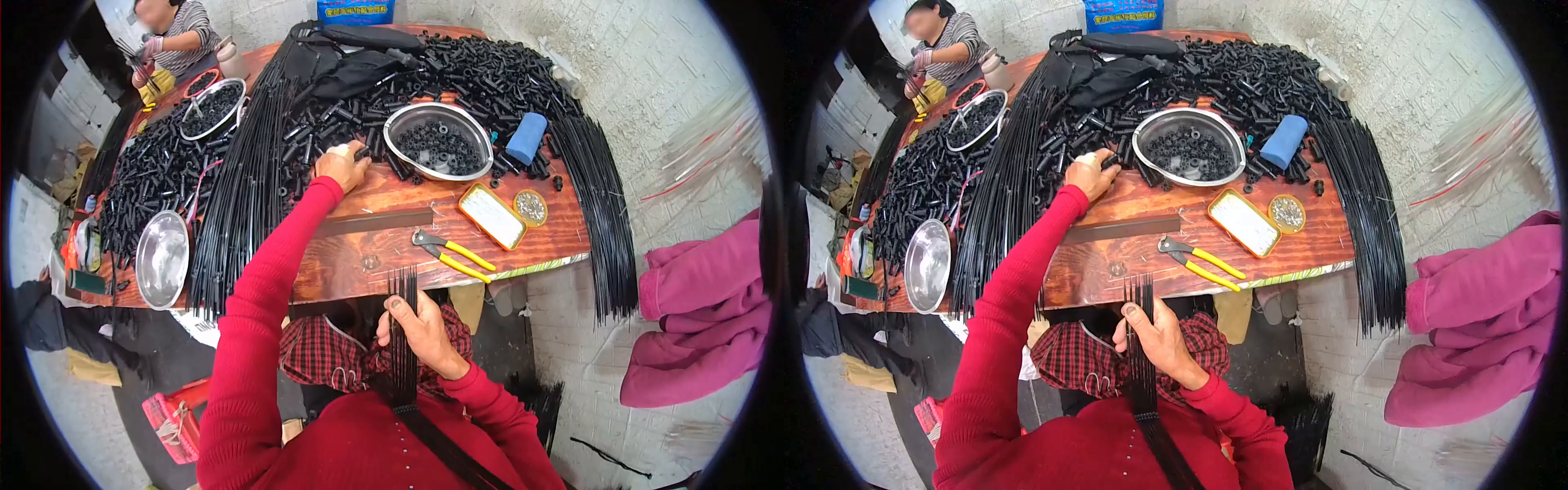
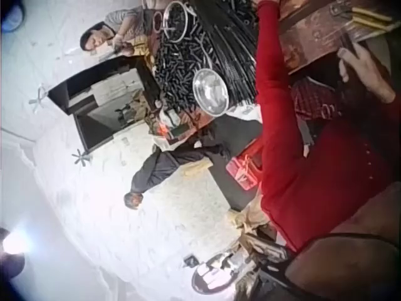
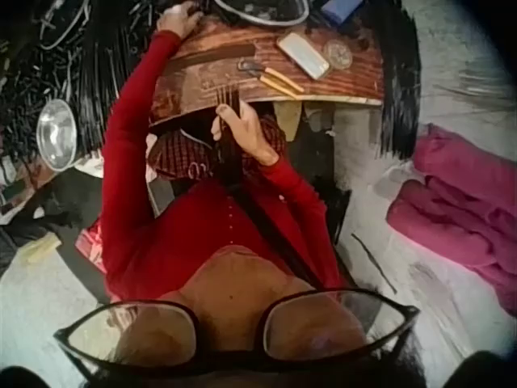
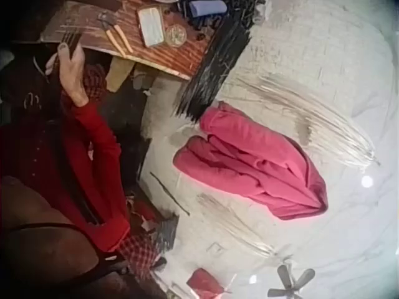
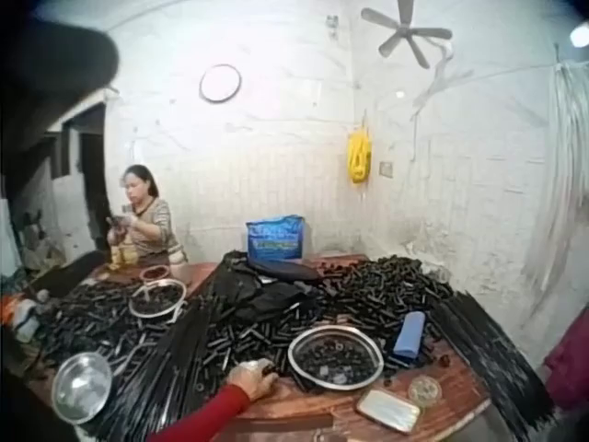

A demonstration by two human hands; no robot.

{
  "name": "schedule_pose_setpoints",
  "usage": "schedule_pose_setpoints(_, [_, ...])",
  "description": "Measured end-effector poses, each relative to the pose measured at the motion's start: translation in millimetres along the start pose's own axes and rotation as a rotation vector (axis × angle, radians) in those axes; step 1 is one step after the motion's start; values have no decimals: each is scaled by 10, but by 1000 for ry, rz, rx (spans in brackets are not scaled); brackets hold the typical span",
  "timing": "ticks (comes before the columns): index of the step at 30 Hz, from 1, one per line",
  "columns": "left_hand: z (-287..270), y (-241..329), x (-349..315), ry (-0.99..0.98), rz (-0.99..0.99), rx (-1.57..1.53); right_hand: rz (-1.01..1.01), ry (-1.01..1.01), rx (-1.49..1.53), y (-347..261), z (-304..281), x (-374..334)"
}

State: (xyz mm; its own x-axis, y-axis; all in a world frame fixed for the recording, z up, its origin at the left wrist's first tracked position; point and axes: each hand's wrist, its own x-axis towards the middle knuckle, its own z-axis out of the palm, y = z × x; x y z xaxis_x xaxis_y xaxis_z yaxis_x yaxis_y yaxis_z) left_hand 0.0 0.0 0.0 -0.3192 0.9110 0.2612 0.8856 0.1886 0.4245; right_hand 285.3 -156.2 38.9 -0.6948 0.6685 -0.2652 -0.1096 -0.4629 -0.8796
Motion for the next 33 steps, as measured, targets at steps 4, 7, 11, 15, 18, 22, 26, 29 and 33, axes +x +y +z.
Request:
schedule_pose_setpoints(4, [-21,-83,-85,125,38,-131,-28,9,-3,-15,72,-36])
schedule_pose_setpoints(7, [-187,-31,-297,-112,-180,-778,-30,18,12,-37,50,-107])
schedule_pose_setpoints(11, [-940,539,-1157,-494,-130,-1228,-50,-4,25,-175,85,-224])
schedule_pose_setpoints(15, [-1233,604,-1811,-665,-409,-1506,-54,-84,42,-162,209,-236])
schedule_pose_setpoints(18, [-1291,595,-2047,-573,-399,-1524,-71,-136,28,-121,307,-271])
schedule_pose_setpoints(22, [-1330,572,-2216,-537,-392,-1593,-83,-156,15,-97,410,-351])
schedule_pose_setpoints(26, [-1353,588,-2312,-537,-413,-1610,-93,-150,1,-71,491,-410])
schedule_pose_setpoints(29, [-1364,576,-2354,-530,-424,-1609,-93,-154,-8,-62,541,-442])
schedule_pose_setpoints(33, [-1396,581,-2370,-529,-427,-1598,-97,-162,-23,-50,562,-453])
